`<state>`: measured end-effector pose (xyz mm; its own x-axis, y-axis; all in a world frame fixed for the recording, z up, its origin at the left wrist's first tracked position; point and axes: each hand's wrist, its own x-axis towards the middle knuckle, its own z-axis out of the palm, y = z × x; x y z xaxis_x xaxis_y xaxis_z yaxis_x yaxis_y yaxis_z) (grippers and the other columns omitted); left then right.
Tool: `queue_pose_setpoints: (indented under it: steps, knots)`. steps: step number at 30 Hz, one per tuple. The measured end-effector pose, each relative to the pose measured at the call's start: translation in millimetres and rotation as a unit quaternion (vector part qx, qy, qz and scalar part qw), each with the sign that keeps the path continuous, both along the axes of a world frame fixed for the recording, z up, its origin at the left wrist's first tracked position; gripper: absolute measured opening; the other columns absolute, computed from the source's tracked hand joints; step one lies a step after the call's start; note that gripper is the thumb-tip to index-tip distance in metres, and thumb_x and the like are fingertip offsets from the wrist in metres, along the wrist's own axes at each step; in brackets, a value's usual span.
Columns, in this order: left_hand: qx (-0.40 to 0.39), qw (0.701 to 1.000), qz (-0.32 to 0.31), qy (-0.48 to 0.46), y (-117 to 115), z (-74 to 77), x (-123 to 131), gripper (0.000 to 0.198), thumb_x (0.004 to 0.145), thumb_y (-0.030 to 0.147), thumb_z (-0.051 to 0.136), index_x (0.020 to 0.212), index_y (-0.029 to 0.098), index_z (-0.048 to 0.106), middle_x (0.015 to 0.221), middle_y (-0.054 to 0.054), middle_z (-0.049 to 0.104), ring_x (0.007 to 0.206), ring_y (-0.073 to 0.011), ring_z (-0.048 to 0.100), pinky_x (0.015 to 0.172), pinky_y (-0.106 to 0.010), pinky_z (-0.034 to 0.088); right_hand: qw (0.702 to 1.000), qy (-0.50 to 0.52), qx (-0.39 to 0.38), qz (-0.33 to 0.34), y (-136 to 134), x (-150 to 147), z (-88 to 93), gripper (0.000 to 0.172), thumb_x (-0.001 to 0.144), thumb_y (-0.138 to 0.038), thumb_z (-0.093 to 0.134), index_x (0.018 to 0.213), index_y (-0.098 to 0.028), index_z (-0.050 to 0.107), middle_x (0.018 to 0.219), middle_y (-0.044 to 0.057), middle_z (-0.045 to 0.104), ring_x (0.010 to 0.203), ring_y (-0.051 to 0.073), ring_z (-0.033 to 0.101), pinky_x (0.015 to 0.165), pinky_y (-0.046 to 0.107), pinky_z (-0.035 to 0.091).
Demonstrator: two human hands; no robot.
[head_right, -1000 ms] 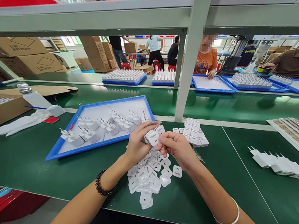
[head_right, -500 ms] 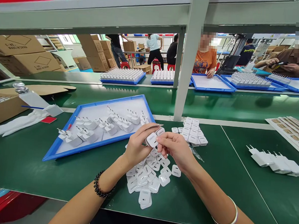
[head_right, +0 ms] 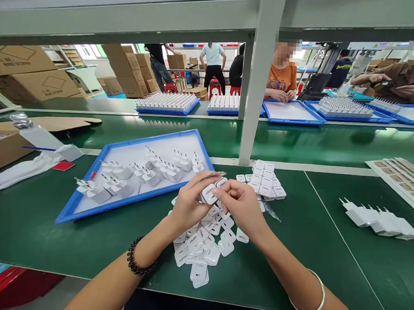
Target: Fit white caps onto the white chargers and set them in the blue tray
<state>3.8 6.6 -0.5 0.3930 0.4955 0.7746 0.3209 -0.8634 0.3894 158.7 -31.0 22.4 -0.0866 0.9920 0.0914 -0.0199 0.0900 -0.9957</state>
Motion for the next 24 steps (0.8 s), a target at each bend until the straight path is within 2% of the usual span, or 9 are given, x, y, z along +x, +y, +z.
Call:
queue_pose_setpoints:
  steps: [5, 8, 10, 12, 15, 17, 20, 24]
  knots:
    - [-0.015, 1.000, -0.001, -0.007, 0.4, -1.5, 0.8, 0.042, 0.079, 0.002, 0.055, 0.119, 0.015, 0.059, 0.120, -0.014, 0.064, 0.116, -0.0234, 0.059, 0.099, -0.040, 0.053, 0.998, -0.045, 0.039, -0.024, -1.7, -1.0, -1.6, 0.028, 0.083, -0.036, 0.064, 0.064, -0.020, 0.053, 0.050, -0.007, 0.040, 0.050, 0.010, 0.032, 0.050, 0.027, 0.026]
    - [-0.033, 0.999, 0.000, -0.016, 0.0, -1.7, 2.3, 0.039, 0.080, 0.004, 0.057, 0.117, 0.017, 0.060, 0.119, -0.013, 0.065, 0.116, -0.0233, 0.060, 0.098, -0.041, 0.053, 0.993, -0.082, 0.059, -0.068, -1.0, -2.4, -4.3, 0.031, 0.081, -0.036, 0.067, 0.061, -0.021, 0.049, 0.056, -0.007, 0.036, 0.055, 0.011, 0.032, 0.054, 0.028, 0.029]
    - [-0.052, 0.998, -0.001, -0.027, -1.0, -0.5, 4.0, 0.035, 0.081, 0.008, 0.061, 0.115, 0.018, 0.062, 0.118, -0.012, 0.066, 0.114, -0.0234, 0.061, 0.096, -0.041, 0.053, 0.988, -0.083, 0.069, -0.110, 1.0, -3.8, -7.8, 0.033, 0.076, -0.035, 0.072, 0.064, -0.022, 0.044, 0.063, -0.006, 0.037, 0.060, 0.013, 0.038, 0.060, 0.028, 0.035]
    - [-0.070, 0.997, -0.003, -0.044, -2.3, 1.9, 5.9, 0.033, 0.080, 0.012, 0.066, 0.112, 0.019, 0.063, 0.116, -0.011, 0.067, 0.111, -0.0233, 0.063, 0.094, -0.040, 0.054, 0.989, -0.042, 0.070, -0.127, 3.4, -5.6, -11.2, 0.035, 0.072, -0.033, 0.076, 0.072, -0.023, 0.043, 0.075, -0.005, 0.045, 0.074, 0.015, 0.048, 0.070, 0.029, 0.042]
    - [-0.085, 0.994, -0.010, -0.072, -4.3, 6.0, 8.3, 0.031, 0.078, 0.013, 0.069, 0.109, 0.019, 0.065, 0.114, -0.010, 0.069, 0.108, -0.0228, 0.064, 0.093, -0.039, 0.054, 0.996, 0.053, 0.033, -0.067, 5.2, -9.1, -13.3, 0.036, 0.073, -0.034, 0.075, 0.094, -0.026, 0.045, 0.099, -0.001, 0.055, 0.096, 0.019, 0.056, 0.081, 0.032, 0.047]
    - [-0.089, 0.992, -0.019, -0.087, -5.2, 7.5, 9.1, 0.031, 0.079, 0.012, 0.069, 0.109, 0.020, 0.065, 0.114, -0.010, 0.069, 0.110, -0.0227, 0.063, 0.095, -0.040, 0.053, 0.996, 0.091, 0.012, -0.019, 4.6, -11.4, -12.5, 0.037, 0.078, -0.035, 0.071, 0.105, -0.027, 0.046, 0.103, 0.001, 0.057, 0.099, 0.019, 0.057, 0.083, 0.033, 0.049]
    - [-0.091, 0.990, -0.033, -0.102, -5.7, 6.7, 9.4, 0.034, 0.077, 0.010, 0.070, 0.109, 0.020, 0.065, 0.114, -0.009, 0.068, 0.109, -0.0224, 0.063, 0.094, -0.039, 0.053, 0.995, 0.091, 0.031, 0.017, 2.4, -14.1, -11.1, 0.034, 0.081, -0.033, 0.068, 0.109, -0.026, 0.050, 0.105, 0.001, 0.058, 0.100, 0.019, 0.057, 0.085, 0.033, 0.050]
    - [-0.086, 0.989, -0.045, -0.111, -6.2, 2.9, 8.9, 0.037, 0.075, 0.007, 0.069, 0.110, 0.020, 0.065, 0.115, -0.009, 0.068, 0.107, -0.0217, 0.063, 0.091, -0.038, 0.055, 0.996, 0.042, 0.072, 0.013, -0.8, -15.7, -11.4, 0.040, 0.079, -0.029, 0.071, 0.112, -0.026, 0.049, 0.107, 0.002, 0.056, 0.097, 0.019, 0.057, 0.082, 0.033, 0.050]
